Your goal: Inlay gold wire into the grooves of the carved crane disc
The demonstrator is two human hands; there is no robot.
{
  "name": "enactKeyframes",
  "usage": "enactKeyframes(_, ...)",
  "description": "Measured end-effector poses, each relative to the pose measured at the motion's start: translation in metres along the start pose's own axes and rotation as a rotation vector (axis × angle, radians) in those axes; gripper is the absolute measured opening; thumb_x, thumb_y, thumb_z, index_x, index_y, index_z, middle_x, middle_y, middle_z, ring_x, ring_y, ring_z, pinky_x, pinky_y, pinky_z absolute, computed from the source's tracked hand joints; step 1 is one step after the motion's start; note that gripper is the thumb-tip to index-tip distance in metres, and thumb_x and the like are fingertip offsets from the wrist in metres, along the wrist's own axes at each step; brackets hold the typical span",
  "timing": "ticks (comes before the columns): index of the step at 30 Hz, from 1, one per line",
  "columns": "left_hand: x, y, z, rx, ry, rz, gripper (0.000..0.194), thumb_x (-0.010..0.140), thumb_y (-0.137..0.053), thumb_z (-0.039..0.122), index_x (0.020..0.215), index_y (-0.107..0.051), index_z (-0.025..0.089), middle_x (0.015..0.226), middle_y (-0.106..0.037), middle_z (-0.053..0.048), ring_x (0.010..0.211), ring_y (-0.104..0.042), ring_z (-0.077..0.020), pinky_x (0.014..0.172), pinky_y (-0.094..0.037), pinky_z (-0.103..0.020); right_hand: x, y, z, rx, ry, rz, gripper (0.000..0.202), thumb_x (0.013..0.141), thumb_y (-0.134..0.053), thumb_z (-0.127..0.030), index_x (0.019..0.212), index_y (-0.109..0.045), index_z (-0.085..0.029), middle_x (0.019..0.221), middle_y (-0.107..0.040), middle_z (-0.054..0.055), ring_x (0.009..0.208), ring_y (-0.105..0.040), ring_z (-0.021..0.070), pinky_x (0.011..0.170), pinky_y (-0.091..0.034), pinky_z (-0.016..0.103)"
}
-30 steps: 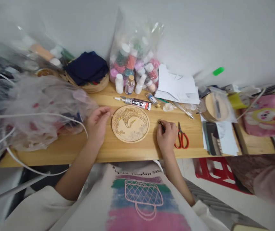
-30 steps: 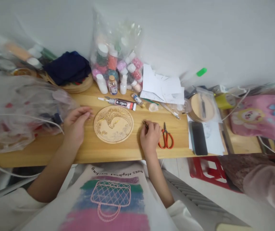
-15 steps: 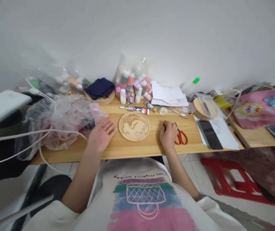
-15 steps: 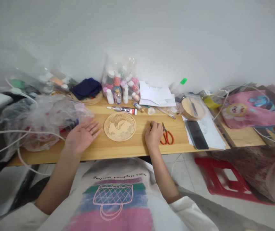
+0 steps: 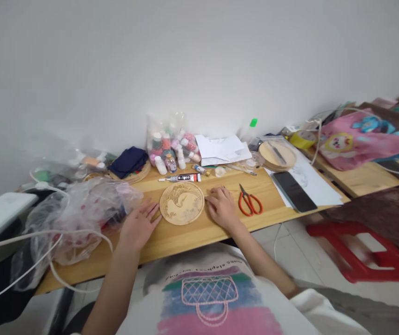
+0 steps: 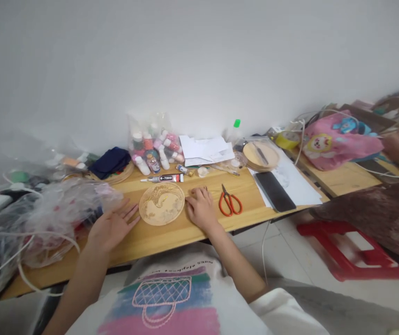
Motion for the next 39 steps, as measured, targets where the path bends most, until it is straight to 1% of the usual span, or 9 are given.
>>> enactKeyframes(5, 0.008, -0.009, 0.005, 0.046, 0.012, -0.005, 0.017, 0.085, -0.049, 0.015, 0.091, -0.064, 0.021, 0.114, -0.067, -0.011, 0.126, -0.057, -0.0205, 0.105, -0.05, -0.038, 0.0, 0.003, 0.002, 0.034, 0.001, 0.002, 0.027, 0.089, -0.053, -0.018, 0.1, -0.077, -0.02, 0.111, -0.065, 0.012, 0.11, -0.054, 0.0256, 0.096, -0.044, 0.043)
enactKeyframes(11, 0.026, -0.015, 0.01, 0.088, -0.016, -0.013, 0.015, 0.08, -0.054, 0.017, 0.089, -0.065, 0.022, 0.108, -0.07, -0.008, 0.117, -0.063, -0.0202, 0.093, -0.055, -0.033, 0.001, 0.0, 0.005, 0.084, -0.019, -0.027, 0.027, 0.09, -0.051, -0.018, 0.099, -0.076, -0.021, 0.108, -0.066, 0.011, 0.107, -0.055, 0.0247, 0.096, -0.045, 0.043)
enactKeyframes(14, 0.035, -0.017, 0.015, 0.124, -0.082, 0.018, 0.018, 0.076, -0.056, 0.015, 0.09, -0.066, 0.022, 0.109, -0.069, -0.007, 0.117, -0.063, -0.02, 0.092, -0.054, -0.032, -0.001, 0.0, 0.007, 0.096, -0.052, -0.044, 0.028, 0.091, -0.05, -0.018, 0.1, -0.076, -0.02, 0.105, -0.068, 0.011, 0.104, -0.057, 0.0244, 0.093, -0.047, 0.041)
enactKeyframes(17, 0.044, -0.025, 0.025, 0.156, -0.215, 0.052, 0.023, 0.073, -0.06, 0.013, 0.093, -0.066, 0.024, 0.113, -0.068, -0.003, 0.119, -0.061, -0.0175, 0.096, -0.05, -0.029, 0.005, 0.005, 0.011, 0.081, -0.107, -0.068, 0.028, 0.091, -0.049, -0.017, 0.101, -0.074, -0.018, 0.1, -0.069, 0.011, 0.098, -0.059, 0.0241, 0.089, -0.049, 0.039)
enactKeyframes(22, 0.062, -0.053, 0.042, 0.214, -0.455, 0.033, 0.029, 0.068, -0.066, 0.014, 0.096, -0.065, 0.023, 0.109, -0.069, -0.002, 0.113, -0.063, -0.0171, 0.101, -0.047, -0.03, 0.054, 0.019, 0.015, 0.011, -0.203, -0.162, 0.027, 0.09, -0.048, -0.015, 0.102, -0.072, -0.017, 0.101, -0.071, 0.013, 0.097, -0.063, 0.0253, 0.086, -0.048, 0.036)
enactKeyframes(26, 0.076, -0.068, 0.051, 0.292, -0.628, 0.008, 0.024, 0.07, -0.068, 0.017, 0.093, -0.065, 0.024, 0.101, -0.07, -0.001, 0.101, -0.066, -0.0176, 0.1, -0.049, -0.032, 0.099, 0.017, 0.018, -0.041, -0.298, -0.278, 0.028, 0.093, -0.046, -0.018, 0.111, -0.068, -0.019, 0.095, -0.075, 0.012, 0.084, -0.067, 0.0243, 0.07, -0.044, 0.031)
enactKeyframes(29, 0.086, -0.068, 0.052, 0.355, -0.705, 0.022, 0.017, 0.071, -0.067, 0.016, 0.086, -0.067, 0.023, 0.093, -0.069, -0.001, 0.093, -0.065, -0.017, 0.095, -0.049, -0.029, 0.107, 0.007, 0.018, -0.063, -0.342, -0.347, 0.032, 0.095, -0.045, -0.021, 0.121, -0.065, -0.02, 0.095, -0.077, 0.012, 0.082, -0.07, 0.0248, 0.065, -0.042, 0.03)
enactKeyframes(32, 0.096, -0.061, 0.049, 0.385, -0.728, 0.061, 0.013, 0.07, -0.067, 0.014, 0.08, -0.066, 0.022, 0.086, -0.066, 0.0, 0.087, -0.064, -0.0166, 0.092, -0.049, -0.029, 0.1, -0.004, 0.016, -0.065, -0.341, -0.408, 0.038, 0.097, -0.045, -0.025, 0.133, -0.058, -0.022, 0.101, -0.078, 0.011, 0.086, -0.072, 0.0256, 0.065, -0.042, 0.03)
enactKeyframes(39, 0.105, -0.053, 0.045, 0.394, -0.747, 0.103, 0.013, 0.071, -0.065, 0.015, 0.082, -0.065, 0.022, 0.087, -0.066, -0.001, 0.085, -0.063, -0.017, 0.09, -0.05, -0.031, 0.091, -0.018, 0.016, -0.071, -0.331, -0.497, 0.049, 0.098, -0.043, -0.025, 0.146, -0.045, -0.021, 0.105, -0.078, 0.009, 0.09, -0.074, 0.0269, 0.067, -0.045, 0.031)
Point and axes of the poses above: each hand's wrist, its own x-axis towards the middle knuckle, its own y-axis out of the back of the hand, z = x × y, the point moved 7 cm from there along x, towards the middle knuckle
